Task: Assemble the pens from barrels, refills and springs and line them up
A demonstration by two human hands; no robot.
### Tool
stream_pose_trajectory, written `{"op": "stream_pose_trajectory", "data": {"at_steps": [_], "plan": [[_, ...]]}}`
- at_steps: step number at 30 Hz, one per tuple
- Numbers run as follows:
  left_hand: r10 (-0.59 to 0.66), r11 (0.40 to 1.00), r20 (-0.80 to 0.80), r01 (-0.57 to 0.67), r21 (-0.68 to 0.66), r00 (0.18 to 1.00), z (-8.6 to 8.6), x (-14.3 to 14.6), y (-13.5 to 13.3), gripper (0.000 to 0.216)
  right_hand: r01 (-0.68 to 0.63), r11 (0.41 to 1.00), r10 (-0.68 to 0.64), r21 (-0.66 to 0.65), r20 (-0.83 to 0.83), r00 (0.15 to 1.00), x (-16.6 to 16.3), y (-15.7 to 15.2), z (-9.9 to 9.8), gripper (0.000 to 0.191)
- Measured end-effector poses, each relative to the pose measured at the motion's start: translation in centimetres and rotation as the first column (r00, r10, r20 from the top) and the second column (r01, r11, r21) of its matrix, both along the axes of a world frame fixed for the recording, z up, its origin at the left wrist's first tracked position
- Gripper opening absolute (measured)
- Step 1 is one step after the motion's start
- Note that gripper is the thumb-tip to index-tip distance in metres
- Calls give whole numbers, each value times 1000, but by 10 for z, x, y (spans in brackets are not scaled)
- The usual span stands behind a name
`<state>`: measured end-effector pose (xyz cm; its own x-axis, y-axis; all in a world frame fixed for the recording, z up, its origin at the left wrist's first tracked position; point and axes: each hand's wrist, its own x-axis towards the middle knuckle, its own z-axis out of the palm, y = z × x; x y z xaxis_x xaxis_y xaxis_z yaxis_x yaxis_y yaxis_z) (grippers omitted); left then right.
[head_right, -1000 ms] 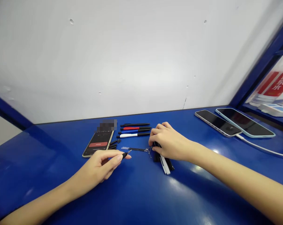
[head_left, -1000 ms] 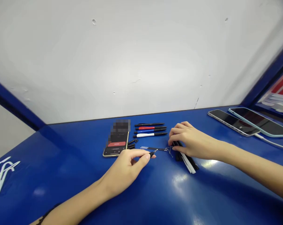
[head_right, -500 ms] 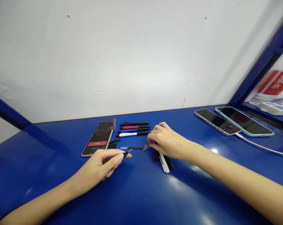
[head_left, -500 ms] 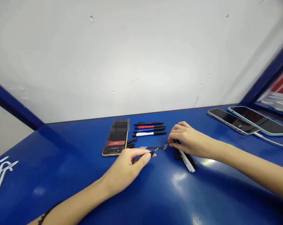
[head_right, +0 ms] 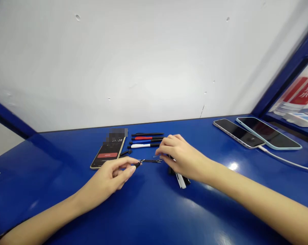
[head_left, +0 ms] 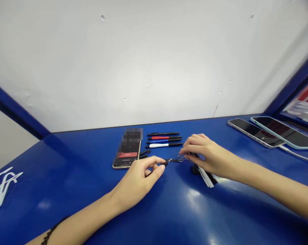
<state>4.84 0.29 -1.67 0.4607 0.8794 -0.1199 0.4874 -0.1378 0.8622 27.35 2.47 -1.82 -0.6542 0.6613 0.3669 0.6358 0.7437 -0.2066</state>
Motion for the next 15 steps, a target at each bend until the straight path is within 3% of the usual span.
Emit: {"op": "stream_pose_trajectory", "data": {"at_steps": [5,15], "plan": [[-37,997,-33,39,68,999,0,0,-1,19,18,998,-31,-55,-240,970,-8,-26,-3,17],[-66,989,-111,80,121,992,3,2,-4,18,11,998,-28,-66,-260,965,-7,-25,-9,19]]}}
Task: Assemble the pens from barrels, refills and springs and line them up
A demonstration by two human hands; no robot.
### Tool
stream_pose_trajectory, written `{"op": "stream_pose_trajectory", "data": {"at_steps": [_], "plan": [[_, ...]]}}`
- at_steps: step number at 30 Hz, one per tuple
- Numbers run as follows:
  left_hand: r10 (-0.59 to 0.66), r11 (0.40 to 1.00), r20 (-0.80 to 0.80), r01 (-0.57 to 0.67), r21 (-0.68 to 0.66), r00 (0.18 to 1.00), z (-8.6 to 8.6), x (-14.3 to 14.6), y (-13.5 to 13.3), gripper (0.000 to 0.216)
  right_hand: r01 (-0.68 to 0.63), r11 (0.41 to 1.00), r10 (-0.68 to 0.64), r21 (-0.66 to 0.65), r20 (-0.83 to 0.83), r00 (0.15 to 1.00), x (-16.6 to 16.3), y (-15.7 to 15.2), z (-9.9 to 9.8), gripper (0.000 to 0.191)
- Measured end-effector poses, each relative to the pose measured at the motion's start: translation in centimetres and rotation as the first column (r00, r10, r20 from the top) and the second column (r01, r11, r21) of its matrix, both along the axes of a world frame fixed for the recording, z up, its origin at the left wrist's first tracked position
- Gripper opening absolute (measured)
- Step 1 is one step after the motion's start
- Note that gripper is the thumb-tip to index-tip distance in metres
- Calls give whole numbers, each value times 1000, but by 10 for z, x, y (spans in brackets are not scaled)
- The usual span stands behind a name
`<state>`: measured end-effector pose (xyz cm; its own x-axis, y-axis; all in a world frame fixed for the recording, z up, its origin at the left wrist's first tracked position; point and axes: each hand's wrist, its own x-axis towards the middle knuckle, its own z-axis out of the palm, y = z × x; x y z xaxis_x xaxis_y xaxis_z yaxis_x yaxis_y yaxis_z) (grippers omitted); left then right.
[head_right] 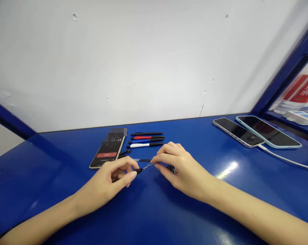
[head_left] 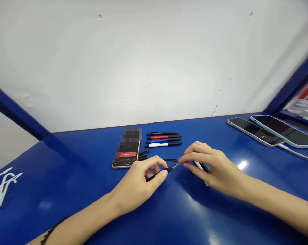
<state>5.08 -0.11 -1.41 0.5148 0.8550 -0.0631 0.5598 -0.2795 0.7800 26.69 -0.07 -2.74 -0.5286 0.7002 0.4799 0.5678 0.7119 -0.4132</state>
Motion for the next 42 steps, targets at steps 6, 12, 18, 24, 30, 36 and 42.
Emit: {"op": "stream_pose_trajectory", "data": {"at_steps": [6,12,18,24,30,36,42], "plan": [[-5,1000,-19,5,8,1000,-1,1,0,16,-15,1000,15,-8,22,1000,-1,-2,0,19],[-57,991,-82,66,118,995,4,6,-4,10,-61,998,60,-36,-20,998,-5,-3,-5,21],[-161,875,-255,258,410,953,-5,1,-7,17,-63,991,69,-114,45,997,-4,-8,-3,34],[-211,832,-286,325,450,935,-13,1,-9,25,-108,986,121,-128,100,988,-6,-15,5,32],[-115,943,-111,143,300,987,-10,2,-4,20,53,997,-29,-55,370,928,15,-1,17,22],[-109,962,-83,126,242,991,-13,3,-2,21,20,999,0,-40,463,886,19,3,9,10],[-109,964,-51,118,237,993,-12,3,-4,20,-17,1000,12,10,372,928,12,6,0,13]]}}
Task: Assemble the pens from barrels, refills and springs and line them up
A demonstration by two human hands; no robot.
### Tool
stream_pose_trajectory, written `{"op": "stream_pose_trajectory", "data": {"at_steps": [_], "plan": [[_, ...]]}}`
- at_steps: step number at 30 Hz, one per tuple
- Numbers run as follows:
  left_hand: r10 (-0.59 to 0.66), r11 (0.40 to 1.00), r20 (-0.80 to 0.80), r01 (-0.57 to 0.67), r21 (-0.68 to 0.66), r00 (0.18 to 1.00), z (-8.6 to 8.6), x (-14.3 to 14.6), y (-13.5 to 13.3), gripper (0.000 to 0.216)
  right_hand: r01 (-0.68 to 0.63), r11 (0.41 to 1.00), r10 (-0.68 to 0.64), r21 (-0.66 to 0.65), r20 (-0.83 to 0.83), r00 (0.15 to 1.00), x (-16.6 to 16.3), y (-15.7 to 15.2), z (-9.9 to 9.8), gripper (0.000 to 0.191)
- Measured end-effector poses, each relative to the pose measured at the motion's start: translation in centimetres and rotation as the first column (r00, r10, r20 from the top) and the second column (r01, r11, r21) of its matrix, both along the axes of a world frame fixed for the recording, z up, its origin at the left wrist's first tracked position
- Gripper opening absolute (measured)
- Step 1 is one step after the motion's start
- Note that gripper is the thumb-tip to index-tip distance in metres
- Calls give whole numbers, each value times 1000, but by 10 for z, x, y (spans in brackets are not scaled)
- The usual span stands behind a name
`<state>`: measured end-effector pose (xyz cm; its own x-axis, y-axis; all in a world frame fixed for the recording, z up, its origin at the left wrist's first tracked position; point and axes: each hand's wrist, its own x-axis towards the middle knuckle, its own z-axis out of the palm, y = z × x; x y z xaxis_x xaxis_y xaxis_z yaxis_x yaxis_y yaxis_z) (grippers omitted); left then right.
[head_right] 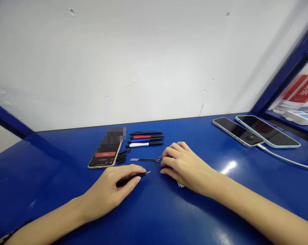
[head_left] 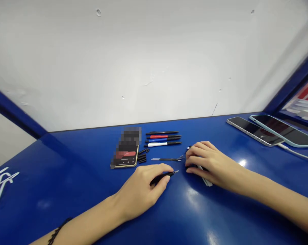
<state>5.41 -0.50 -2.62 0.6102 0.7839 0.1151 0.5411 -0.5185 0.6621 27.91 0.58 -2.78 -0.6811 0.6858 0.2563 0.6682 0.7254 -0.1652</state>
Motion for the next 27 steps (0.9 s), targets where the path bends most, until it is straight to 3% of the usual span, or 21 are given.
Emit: {"op": "stream_pose_trajectory", "data": {"at_steps": [4,9,16,23,25,27], "plan": [[40,998,-3,-40,-53,999,2,2,0,17,-23,999,18,-34,-146,989,-5,-3,-1,10],[73,991,19,-71,-112,997,3,4,0,11,8,986,-67,-168,-345,936,-13,-13,-2,2],[16,998,10,-15,-64,1000,3,4,-4,10,-6,973,-110,-230,-489,865,-24,-18,-11,4],[-72,968,-57,83,235,996,5,0,-5,12,-18,868,-334,-496,-610,719,-37,-25,-15,8],[-121,901,-146,171,399,982,3,-3,-5,15,-79,788,-403,-611,-609,683,-41,-27,-18,16],[-139,786,-262,267,557,955,2,-4,-6,20,-138,700,-452,-701,-584,674,-44,-30,-20,30]]}}
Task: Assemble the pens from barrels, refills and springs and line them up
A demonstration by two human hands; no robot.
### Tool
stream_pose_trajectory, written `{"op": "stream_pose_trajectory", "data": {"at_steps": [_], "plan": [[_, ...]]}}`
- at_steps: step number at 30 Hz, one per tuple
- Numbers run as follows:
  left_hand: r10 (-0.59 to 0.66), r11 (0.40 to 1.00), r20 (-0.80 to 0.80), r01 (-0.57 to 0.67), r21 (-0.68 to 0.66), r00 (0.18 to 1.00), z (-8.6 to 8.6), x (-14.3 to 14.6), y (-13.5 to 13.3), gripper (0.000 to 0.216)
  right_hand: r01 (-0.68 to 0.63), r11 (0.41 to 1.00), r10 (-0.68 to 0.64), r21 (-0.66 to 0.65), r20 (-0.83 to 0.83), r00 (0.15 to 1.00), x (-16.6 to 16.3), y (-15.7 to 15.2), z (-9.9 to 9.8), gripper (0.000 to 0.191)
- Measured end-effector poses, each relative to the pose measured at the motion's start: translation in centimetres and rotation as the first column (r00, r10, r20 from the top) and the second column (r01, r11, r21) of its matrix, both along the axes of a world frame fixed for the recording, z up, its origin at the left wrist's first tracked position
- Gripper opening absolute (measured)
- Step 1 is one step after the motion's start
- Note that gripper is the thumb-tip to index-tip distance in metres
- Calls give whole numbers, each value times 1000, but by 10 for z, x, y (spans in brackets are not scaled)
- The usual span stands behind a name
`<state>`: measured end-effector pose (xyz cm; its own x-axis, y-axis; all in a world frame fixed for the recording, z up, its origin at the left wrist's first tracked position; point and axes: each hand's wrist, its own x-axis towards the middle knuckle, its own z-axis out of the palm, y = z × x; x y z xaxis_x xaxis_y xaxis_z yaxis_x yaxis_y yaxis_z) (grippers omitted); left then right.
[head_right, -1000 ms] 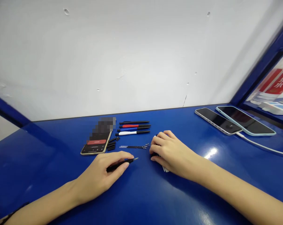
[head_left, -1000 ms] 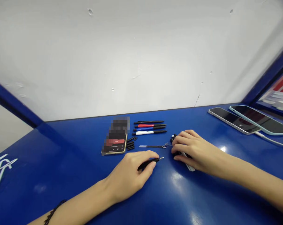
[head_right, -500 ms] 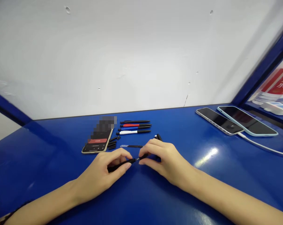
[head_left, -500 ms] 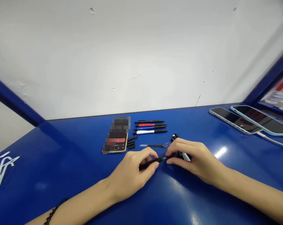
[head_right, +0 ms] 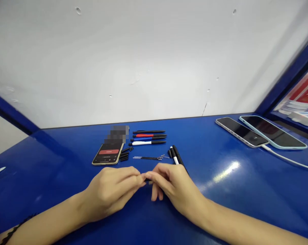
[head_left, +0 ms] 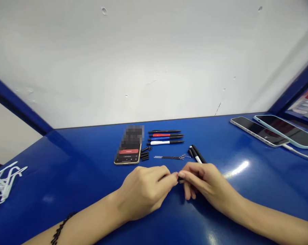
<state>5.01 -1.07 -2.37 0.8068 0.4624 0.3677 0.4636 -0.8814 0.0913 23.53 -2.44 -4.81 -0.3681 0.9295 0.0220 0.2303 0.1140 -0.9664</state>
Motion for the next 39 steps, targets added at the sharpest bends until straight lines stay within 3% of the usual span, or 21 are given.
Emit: {"op": "stream_pose_trajectory", "data": {"at_steps": [3,7,10,12,16,18,19,20,22,24,25,26,28,30,31,32,33,35,36,37,39], "plan": [[-19,996,-33,22,86,999,1,1,0,21,-56,998,52,42,102,993,1,-3,1,46],[149,944,157,-93,-317,976,4,4,2,9,-211,882,32,422,392,919,14,-3,8,16],[256,851,199,-123,-511,946,6,5,1,4,-312,806,31,503,492,870,20,-1,10,16],[196,887,201,-87,-454,960,5,4,-2,7,-338,818,51,466,526,849,19,-2,11,16],[0,993,114,13,-118,994,3,1,-6,22,-303,913,148,275,468,871,15,-4,14,35],[40,973,135,-8,-232,990,7,0,-5,19,-320,895,139,311,487,862,17,-2,16,36],[105,912,152,-35,-408,983,11,0,-2,17,-341,852,97,398,520,849,19,0,17,34],[179,784,143,-53,-619,973,16,-1,1,18,-366,783,34,502,554,832,23,2,18,30],[261,334,36,-55,-941,965,27,-3,8,29,-407,601,-112,688,577,809,31,9,20,22],[211,-88,-59,-41,-995,976,36,-7,14,39,-433,461,-200,775,566,800,39,14,22,17],[191,-226,-69,-24,-974,979,39,-8,17,41,-441,423,-222,791,563,796,41,16,23,15],[197,-312,-65,0,-950,978,41,-8,18,40,-447,402,-235,799,562,793,43,16,24,14],[274,-360,-40,64,-931,961,40,-8,17,32,-450,401,-237,798,565,790,44,16,25,16],[354,-242,-10,81,-967,935,36,-5,14,25,-441,451,-193,776,567,800,42,13,26,19],[376,-107,12,56,-993,926,32,-4,11,23,-423,512,-147,747,562,814,40,11,26,21],[388,90,50,16,-996,920,29,-3,9,21,-384,603,-94,700,540,837,37,9,27,23],[381,341,116,-23,-940,917,25,-3,7,19,-322,718,-36,617,495,868,35,7,27,27],[247,825,262,-60,-562,933,18,-6,5,19,-175,939,76,297,317,945,29,4,27,36],[122,958,292,-36,-284,949,15,-8,5,22,-136,987,119,80,192,974,27,3,27,39],[-7,1000,271,14,-24,963,13,-11,5,25,-135,982,144,-131,62,988,25,2,26,41],[-180,947,145,131,293,973,14,-15,6,29,-202,889,158,-412,-138,978,22,2,25,44]]}}
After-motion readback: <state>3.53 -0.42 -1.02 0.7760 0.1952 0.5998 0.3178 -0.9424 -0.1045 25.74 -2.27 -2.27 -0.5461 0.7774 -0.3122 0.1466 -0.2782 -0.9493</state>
